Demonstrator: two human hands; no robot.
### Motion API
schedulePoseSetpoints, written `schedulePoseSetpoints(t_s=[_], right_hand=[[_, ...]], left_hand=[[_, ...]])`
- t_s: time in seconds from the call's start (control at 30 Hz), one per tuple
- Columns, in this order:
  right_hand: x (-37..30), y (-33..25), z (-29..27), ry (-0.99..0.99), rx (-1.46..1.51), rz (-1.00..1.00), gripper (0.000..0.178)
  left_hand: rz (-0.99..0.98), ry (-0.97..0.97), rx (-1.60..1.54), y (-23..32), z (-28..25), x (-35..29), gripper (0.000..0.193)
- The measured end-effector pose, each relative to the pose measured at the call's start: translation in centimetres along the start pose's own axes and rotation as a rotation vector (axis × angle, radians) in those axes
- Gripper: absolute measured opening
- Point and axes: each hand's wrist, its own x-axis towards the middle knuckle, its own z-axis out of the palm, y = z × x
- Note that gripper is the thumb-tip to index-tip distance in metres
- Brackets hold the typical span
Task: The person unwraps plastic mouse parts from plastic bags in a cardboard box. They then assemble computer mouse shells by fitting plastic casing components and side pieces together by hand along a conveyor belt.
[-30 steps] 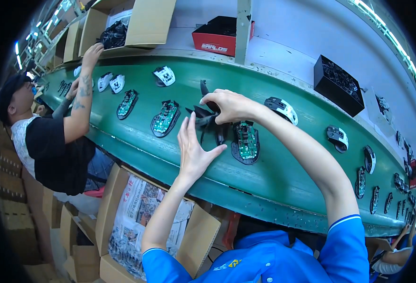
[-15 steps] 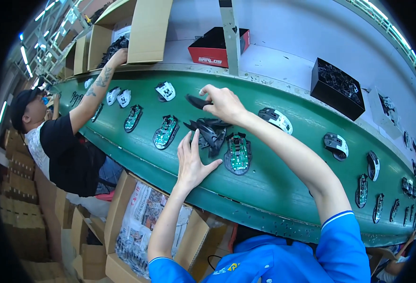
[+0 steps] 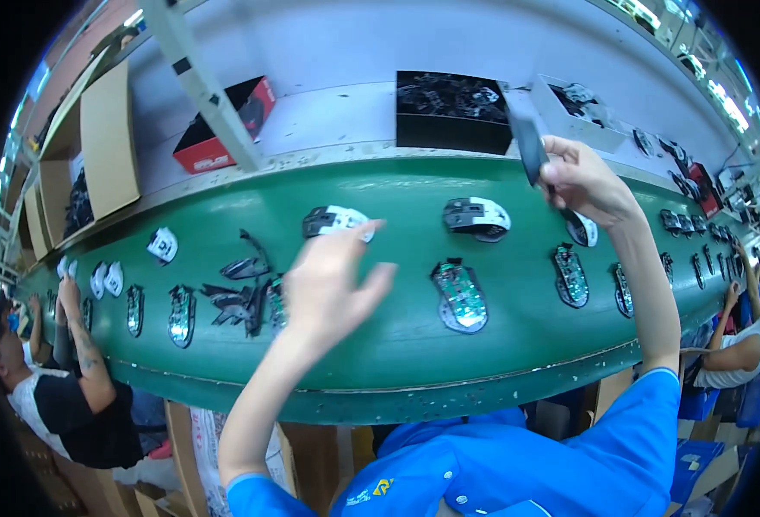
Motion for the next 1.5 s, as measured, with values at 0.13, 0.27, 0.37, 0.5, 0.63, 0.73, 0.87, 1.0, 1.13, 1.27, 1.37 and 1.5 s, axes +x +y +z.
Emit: schedulePoseSetpoints(t_s=[0.13, 0.27, 0.37, 0.5, 0.63, 0.73, 0.87, 1.0, 1.13, 1.27, 1.37, 1.5], right_hand=[[-5.1, 1.5, -2.7, 0.046, 0.042, 0.073, 0.074], [-10.1, 3.2, -6.4, 0.075, 0.164, 0.094, 0.054], [-14.3, 4.3, -9.7, 0.227, 0.199, 0.080, 0.045], [-15.1, 7.1, -12.4, 0.374, 0.185, 0.080, 0.050], [-14.7, 8.9, -13.9, 0.431, 0.196, 0.068, 0.060], [-14.6, 9.0, -14.5, 0.407, 0.175, 0.043, 0.044], [-16.0, 9.4, -13.9, 0.578, 0.051, 0.023, 0.034], [-18.3, 9.9, -13.2, 0.580, -0.016, 0.049, 0.031], [-22.3, 9.9, -13.6, 0.648, 0.025, 0.136, 0.025], [-23.1, 10.6, -13.5, 0.615, 0.123, 0.153, 0.030], [-22.8, 11.2, -13.9, 0.584, 0.145, 0.178, 0.027], [-22.7, 11.5, -13.6, 0.565, 0.130, 0.137, 0.019]], left_hand=[[0.177, -0.367, 0.149, 3.8, 11.0, 7.2, 0.071], [0.182, -0.700, 0.415, 4.4, 16.6, 12.0, 0.059], [0.502, -0.748, 0.307, 3.3, 16.3, 13.2, 0.043], [0.938, -0.405, 0.560, 1.2, 14.1, 12.7, 0.058], [0.307, -0.138, 0.156, 4.2, 13.9, 13.5, 0.066], [-0.042, -0.417, -0.056, 11.8, 16.5, 16.1, 0.076], [0.095, -0.604, 0.083, 20.5, 25.2, 17.3, 0.094], [0.176, -0.463, 0.252, 19.8, 30.8, 19.1, 0.073], [0.452, -0.703, 0.208, 18.3, 28.6, 21.8, 0.063], [0.334, -0.681, -0.209, 16.5, 28.7, 21.9, 0.086], [0.330, -0.499, 0.028, 15.6, 30.5, 19.9, 0.099], [0.134, -0.524, -0.146, 15.6, 31.2, 21.2, 0.081]])
